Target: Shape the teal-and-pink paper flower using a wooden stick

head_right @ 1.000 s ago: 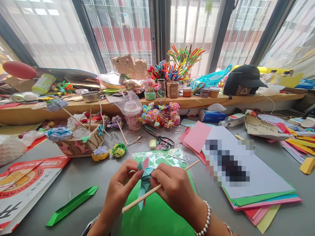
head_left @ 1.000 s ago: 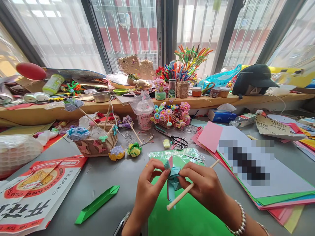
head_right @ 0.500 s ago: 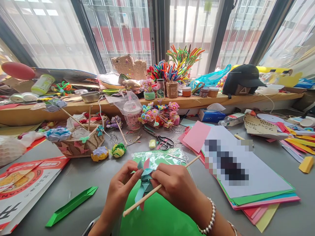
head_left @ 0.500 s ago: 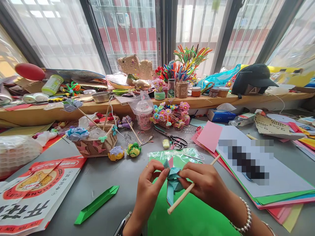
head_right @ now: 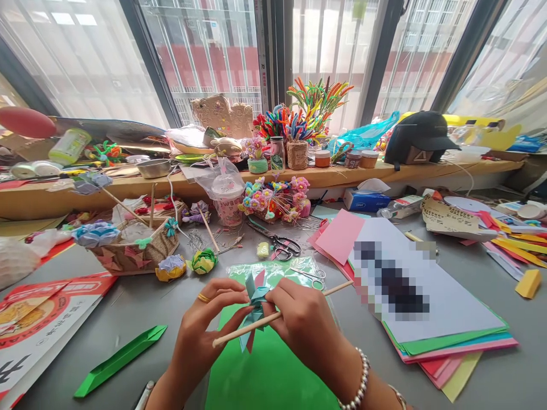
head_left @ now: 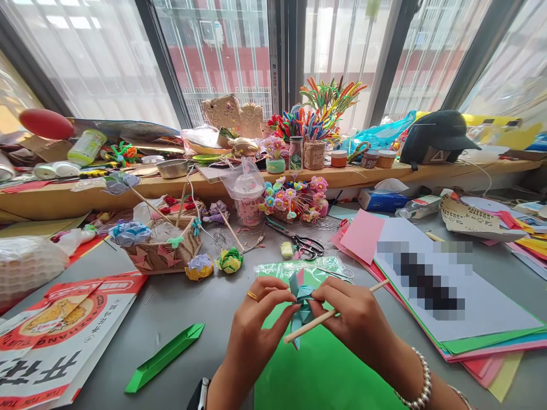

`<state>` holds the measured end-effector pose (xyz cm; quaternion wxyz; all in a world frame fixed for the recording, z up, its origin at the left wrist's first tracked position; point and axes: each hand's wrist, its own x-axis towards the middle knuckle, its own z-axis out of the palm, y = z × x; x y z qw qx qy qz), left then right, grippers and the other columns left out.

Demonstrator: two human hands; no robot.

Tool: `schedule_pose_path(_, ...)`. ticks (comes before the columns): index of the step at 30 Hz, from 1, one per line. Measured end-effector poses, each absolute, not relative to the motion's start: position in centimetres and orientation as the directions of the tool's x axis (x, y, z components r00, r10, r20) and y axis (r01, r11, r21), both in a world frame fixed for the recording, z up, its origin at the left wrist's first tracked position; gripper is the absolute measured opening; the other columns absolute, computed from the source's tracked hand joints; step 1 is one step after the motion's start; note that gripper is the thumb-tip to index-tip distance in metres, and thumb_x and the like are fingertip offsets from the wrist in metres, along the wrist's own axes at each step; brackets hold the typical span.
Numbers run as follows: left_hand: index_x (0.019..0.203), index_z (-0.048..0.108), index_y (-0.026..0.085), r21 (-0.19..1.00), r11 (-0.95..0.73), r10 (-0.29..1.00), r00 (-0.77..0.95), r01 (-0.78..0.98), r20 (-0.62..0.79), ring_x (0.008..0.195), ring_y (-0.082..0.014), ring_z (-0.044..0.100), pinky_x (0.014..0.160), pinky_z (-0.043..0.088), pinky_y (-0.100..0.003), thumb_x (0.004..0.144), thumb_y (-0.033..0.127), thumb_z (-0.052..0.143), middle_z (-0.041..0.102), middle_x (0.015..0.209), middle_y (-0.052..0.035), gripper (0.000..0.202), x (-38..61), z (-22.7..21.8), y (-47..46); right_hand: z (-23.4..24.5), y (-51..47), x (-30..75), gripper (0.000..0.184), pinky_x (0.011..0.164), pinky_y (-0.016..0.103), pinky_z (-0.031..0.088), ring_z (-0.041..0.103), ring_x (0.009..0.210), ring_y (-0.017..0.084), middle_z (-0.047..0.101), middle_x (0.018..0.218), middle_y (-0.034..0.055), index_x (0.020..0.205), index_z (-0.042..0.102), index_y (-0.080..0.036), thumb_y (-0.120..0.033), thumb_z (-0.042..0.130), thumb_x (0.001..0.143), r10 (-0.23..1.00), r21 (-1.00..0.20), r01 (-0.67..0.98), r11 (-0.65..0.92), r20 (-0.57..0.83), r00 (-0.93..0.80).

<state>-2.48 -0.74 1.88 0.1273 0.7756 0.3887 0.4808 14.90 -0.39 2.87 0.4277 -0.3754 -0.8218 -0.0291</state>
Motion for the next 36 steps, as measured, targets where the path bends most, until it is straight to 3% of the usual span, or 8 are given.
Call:
schedule_pose_path(3,0.082,0.06,0.021,0.569,-0.654,0.729,0.212,0.499,0.651,0.073,-0.0149,0.062,0.065,0.051,-0.025,0.075,0.009,0.059,0.056,0.084,-0.003,0.013,-2.44,1.79,-0.67,2.58,-0.51,14.59,0.027,0.048,0.02,0.036,0.052,0.05,0.011,0.055,0.056,0.0013,0.066,0.058,-0.016,-0.019,0.042,0.088,0.585,-0.259,0.658,0.707,0.737,-0.339)
schedule_pose_path(7,0.084,0.061,0.02,0.673,-0.598,0.788,0.163,0.436,0.594,0.071,-0.0142,0.06,0.065,0.053,-0.026,0.075,0.011,0.057,0.056,0.083,-0.0028,0.013,-2.05,1.7,-0.68,2.43,-0.49,14.46,0.029,0.047,0.02,0.037,0.053,0.05,0.011,0.056,0.057,0.0019,0.067,0.058,-0.015,-0.02,0.041,0.089,0.585,-0.247,0.664,0.706,0.732,-0.35)
schedule_pose_path(10,0.083,0.059,0.02,0.852,-0.462,0.885,0.061,0.247,0.462,0.072,-0.0142,0.061,0.066,0.054,-0.027,0.074,0.018,0.06,0.055,0.084,-0.0015,0.01,-2.03,1.76,-0.49,2.54,-0.36,14.71,0.025,0.05,0.02,0.04,0.056,0.054,0.012,0.058,0.06,0.003,0.071,0.06,-0.015,-0.02,0.042,0.089,0.586,-0.281,0.637,0.718,0.737,-0.335)
schedule_pose_path(13,0.093,0.055,0.02,0.962,-0.273,0.962,-0.014,0.021,0.273,0.068,-0.0137,0.06,0.06,0.053,-0.026,0.072,0.026,0.064,0.056,0.086,-0.0016,0.024,-2.29,1.93,-0.12,2.69,-0.29,14.97,0.02,0.052,0.02,0.043,0.058,0.057,0.012,0.061,0.065,0.0045,0.079,0.061,-0.014,-0.019,0.044,0.089,0.566,-0.299,0.586,0.753,0.748,-0.347)
schedule_pose_path(18,0.088,0.063,0.018,0.983,-0.182,0.981,0.064,-0.018,0.183,0.064,-0.0111,0.054,0.053,0.047,-0.02,0.071,0.028,0.063,0.056,0.083,-0.0021,0.02,-2.27,2.3,-0.07,2.62,-0.42,14.87,0.015,0.05,0.02,0.043,0.058,0.054,0.012,0.062,0.062,0.0026,0.084,0.059,-0.014,-0.02,0.045,0.089,0.52,-0.271,0.552,0.789,0.772,-0.365)
schedule_pose_path(22,0.082,0.06,0.02,0.977,-0.204,0.979,-0.038,-0.06,0.202,0.061,-0.0102,0.051,0.055,0.045,-0.019,0.072,0.025,0.063,0.054,0.068,0.0026,0.012,-1.9,2.19,-0.35,2.41,-0.45,14.68,0.013,0.05,0.02,0.044,0.06,0.053,0.012,0.063,0.061,0.0023,0.078,0.056,-0.015,-0.02,0.049,0.088,0.489,-0.256,0.554,0.792,0.81,-0.325)
schedule_pose_path(28,0.068,0.06,0.018,0.975,-0.222,0.974,0.039,-0.021,0.222,0.062,-0.0107,0.052,0.055,0.045,-0.019,0.07,0.024,0.064,0.053,0.07,0.0023,0.007,-2.11,1.94,-0.28,2.36,-0.32,14.94,0.011,0.051,0.021,0.043,0.059,0.055,0.012,0.063,0.063,0.0025,0.077,0.055,-0.016,-0.017,0.051,0.086,0.498,-0.262,0.545,0.797,0.795,-0.346)
schedule_pose_path(36,0.063,0.057,0.017,0.97,-0.24,0.963,-0.137,-0.028,0.234,0.058,-0.0084,0.05,0.055,0.043,-0.016,0.069,0.023,0.065,0.051,0.061,0.005,0.012,-1.52,1.93,-0.77,2.77,-0.28,15.33,0.012,0.051,0.02,0.04,0.055,0.058,0.011,0.059,0.067,0.0028,0.075,0.055,-0.017,-0.015,0.05,0.086,0.524,-0.281,0.534,0.797,0.762,-0.381)
